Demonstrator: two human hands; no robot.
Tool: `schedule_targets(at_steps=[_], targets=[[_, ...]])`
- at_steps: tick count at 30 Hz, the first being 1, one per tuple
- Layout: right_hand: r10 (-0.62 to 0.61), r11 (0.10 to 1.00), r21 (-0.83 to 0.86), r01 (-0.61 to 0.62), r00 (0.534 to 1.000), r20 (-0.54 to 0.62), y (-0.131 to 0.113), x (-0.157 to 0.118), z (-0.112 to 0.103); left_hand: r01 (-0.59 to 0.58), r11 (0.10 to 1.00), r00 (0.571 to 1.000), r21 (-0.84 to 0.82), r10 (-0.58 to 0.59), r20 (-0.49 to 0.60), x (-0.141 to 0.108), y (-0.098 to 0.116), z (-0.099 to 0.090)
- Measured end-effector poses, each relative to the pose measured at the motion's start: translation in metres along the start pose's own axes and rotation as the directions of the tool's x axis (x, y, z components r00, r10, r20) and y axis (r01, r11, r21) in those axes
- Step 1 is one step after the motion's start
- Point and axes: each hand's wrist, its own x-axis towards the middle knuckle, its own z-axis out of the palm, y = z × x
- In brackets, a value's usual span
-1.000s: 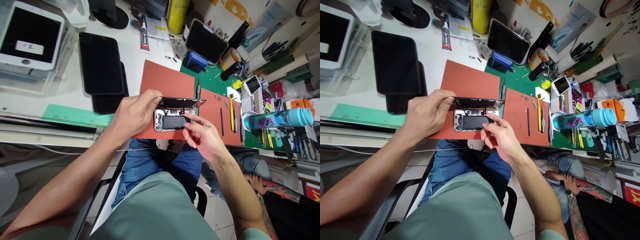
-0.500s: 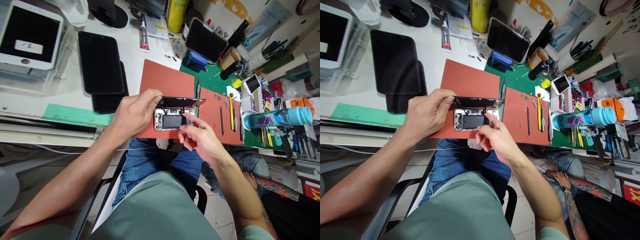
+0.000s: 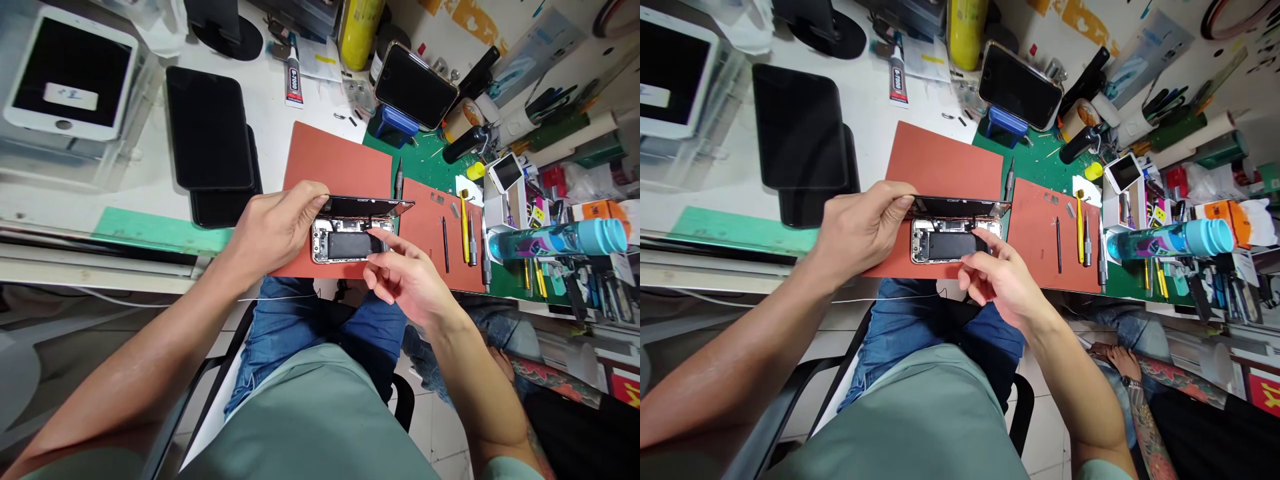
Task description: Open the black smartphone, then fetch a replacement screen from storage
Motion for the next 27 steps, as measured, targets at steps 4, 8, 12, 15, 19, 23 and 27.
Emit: schedule_targets(at_steps=[4, 8, 12, 15, 19, 23, 27], targets=[[-0.012, 1.000, 0.022, 0.012, 1.000, 0.001, 0.001, 0.003, -0.004, 0.006, 1.000, 1.000, -0.003, -0.006, 0.009, 0.000, 0.000, 0.000], [-0.023, 0.999, 0.037, 0.023, 1.000, -0.005, 0.003, 0.005, -0.007, 0.019, 1.000, 1.000, -0.013, -0.018, 0.014, 0.000, 0.000, -0.001], [-0.030, 0.999, 0.039, 0.031, 0.999, -0.013, 0.003, 0.008, -0.008, 0.054, 0.999, 0.998, -0.004, -0.054, 0.042, 0.000, 0.001, -0.002], [-0.030, 0.999, 0.033, 0.031, 0.999, -0.030, 0.002, 0.009, -0.008, 0.071, 0.997, 0.996, 0.013, -0.071, 0.045, 0.000, 0.001, -0.001], [-0.080, 0.997, -0.009, 0.080, 0.994, -0.072, 0.005, 0.006, -0.008, 0.049, 0.999, 0.998, 0.013, -0.049, 0.026, 0.001, 0.000, -0.001], [-0.135, 0.985, -0.115, 0.127, 0.988, -0.070, 0.022, -0.004, -0.003, 0.032, 0.999, 0.999, 0.032, -0.033, 0.030, 0.002, 0.000, -0.002], [-0.263, 0.922, -0.327, 0.210, 0.956, -0.127, 0.042, -0.019, 0.000, -0.016, 0.998, 1.000, 0.059, 0.015, 0.002, 0.003, -0.001, -0.002]])
